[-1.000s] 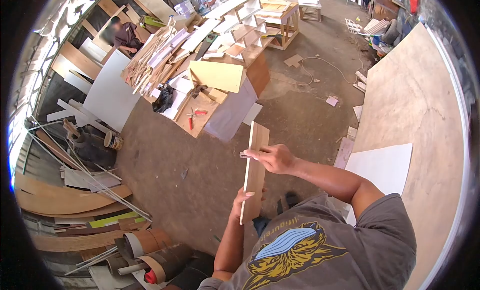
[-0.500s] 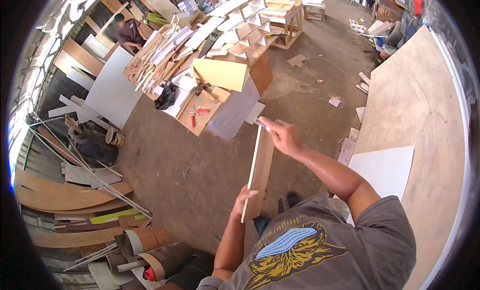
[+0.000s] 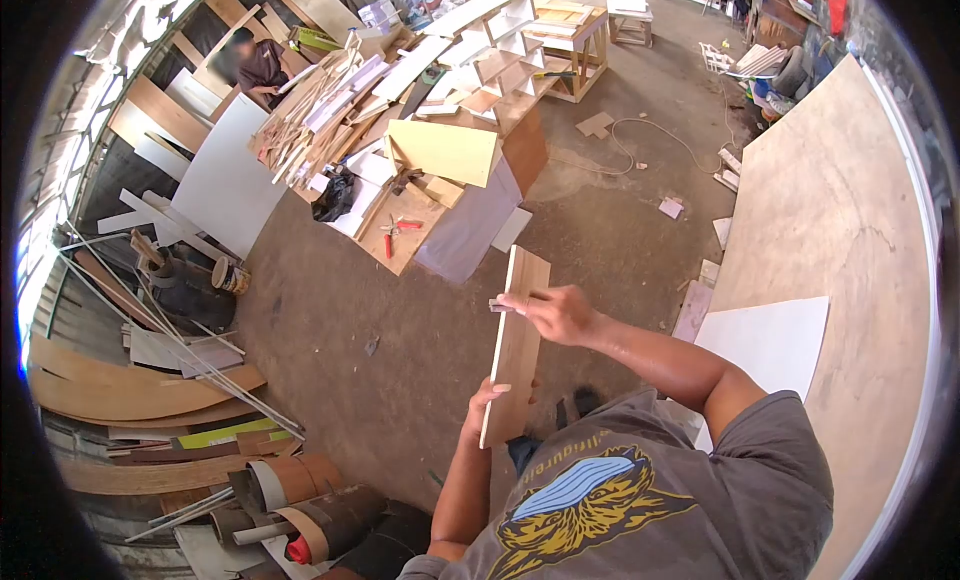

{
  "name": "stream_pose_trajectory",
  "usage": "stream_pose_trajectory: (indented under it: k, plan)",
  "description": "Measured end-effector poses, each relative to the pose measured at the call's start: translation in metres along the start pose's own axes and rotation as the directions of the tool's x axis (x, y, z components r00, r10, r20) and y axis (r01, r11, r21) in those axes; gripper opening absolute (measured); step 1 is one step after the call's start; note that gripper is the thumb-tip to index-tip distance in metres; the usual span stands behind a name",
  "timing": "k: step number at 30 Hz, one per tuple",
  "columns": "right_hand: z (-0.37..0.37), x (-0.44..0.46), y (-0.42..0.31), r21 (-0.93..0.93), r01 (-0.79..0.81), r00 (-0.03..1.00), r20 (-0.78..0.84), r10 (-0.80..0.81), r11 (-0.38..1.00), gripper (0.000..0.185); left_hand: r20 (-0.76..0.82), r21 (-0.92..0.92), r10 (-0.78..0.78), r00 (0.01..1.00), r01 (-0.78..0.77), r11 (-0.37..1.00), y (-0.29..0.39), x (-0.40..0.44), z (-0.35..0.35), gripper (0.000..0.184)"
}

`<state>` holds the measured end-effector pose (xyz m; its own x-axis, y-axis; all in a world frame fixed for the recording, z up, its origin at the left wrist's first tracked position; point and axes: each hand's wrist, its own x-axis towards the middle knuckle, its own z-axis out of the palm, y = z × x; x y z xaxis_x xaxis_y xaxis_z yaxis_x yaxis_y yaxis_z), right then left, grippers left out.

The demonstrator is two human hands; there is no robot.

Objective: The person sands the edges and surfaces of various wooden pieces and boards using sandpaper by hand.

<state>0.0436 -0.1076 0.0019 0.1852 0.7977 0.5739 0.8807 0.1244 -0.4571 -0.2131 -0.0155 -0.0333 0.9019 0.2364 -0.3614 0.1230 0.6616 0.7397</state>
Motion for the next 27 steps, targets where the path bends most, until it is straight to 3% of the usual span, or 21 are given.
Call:
stream_pose_trajectory:
  k: [1,4,5,8,9,12,13,16,17,20,21,24,27]
  plan:
    - [-0.003,0.005,0.007,0.048,-0.045,0.999,0.002,0.045,0.998,0.047,0.000,0.028,-0.016,1.000,0.016,1.000,0.001,0.000,-0.001,0.089]
    - [-0.014,0.026,0.024,0.122,-0.192,0.945,-0.244,0.217,0.974,0.047,-0.018,0.073,-0.040,0.999,0.041,0.996,0.002,-0.004,0.000,0.092]
    - [-0.018,0.025,0.019,0.125,-0.259,0.949,-0.152,0.276,0.958,0.047,-0.024,0.073,-0.023,0.999,0.025,0.997,0.003,-0.003,0.004,0.092]
    - [0.004,0.008,0.001,0.166,0.002,0.995,-0.104,0.015,0.986,0.047,-0.010,0.013,-0.021,1.000,0.021,1.000,0.006,-0.001,0.004,0.092]
    - [0.006,0.002,-0.005,0.153,0.024,0.998,-0.054,-0.016,0.988,0.048,-0.001,-0.021,-0.029,1.000,0.029,0.999,0.005,-0.001,0.003,0.092]
    - [0.011,0.006,0.019,0.092,-0.085,0.994,-0.056,0.091,0.992,0.049,0.007,0.015,0.001,1.000,-0.001,1.000,0.004,0.001,0.001,0.092]
    - [-0.006,0.018,0.014,0.149,-0.206,0.975,-0.053,0.216,0.967,0.049,-0.002,0.022,-0.017,1.000,0.017,1.000,0.003,0.000,0.001,0.092]
    - [0.000,0.015,0.007,0.141,-0.164,0.980,-0.090,0.178,0.976,0.048,-0.006,0.001,-0.033,0.999,0.033,0.999,0.006,0.004,0.004,0.092]
    - [0.003,0.011,-0.001,0.147,-0.052,0.995,-0.081,0.064,0.988,0.048,-0.001,-0.040,-0.021,1.000,0.021,0.999,0.006,0.006,0.006,0.091]
    - [0.003,0.009,0.003,0.061,-0.006,1.000,-0.005,0.006,0.998,0.049,0.037,-0.052,-0.003,0.999,0.005,0.999,0.006,0.009,0.001,0.088]
    - [-0.003,0.017,0.006,0.183,-0.108,0.991,-0.053,0.120,0.977,0.048,0.050,-0.040,0.001,0.999,0.001,0.999,0.005,0.009,-0.001,0.086]
    - [-0.013,0.031,0.013,0.147,-0.130,0.944,-0.284,0.168,0.981,0.048,0.035,0.011,-0.025,0.999,0.024,1.000,0.007,0.010,0.000,0.086]
    - [-0.005,0.013,-0.005,0.087,-0.043,0.995,-0.083,0.051,0.995,0.049,0.067,-0.123,-0.055,0.996,0.063,0.990,0.010,0.007,0.006,0.086]
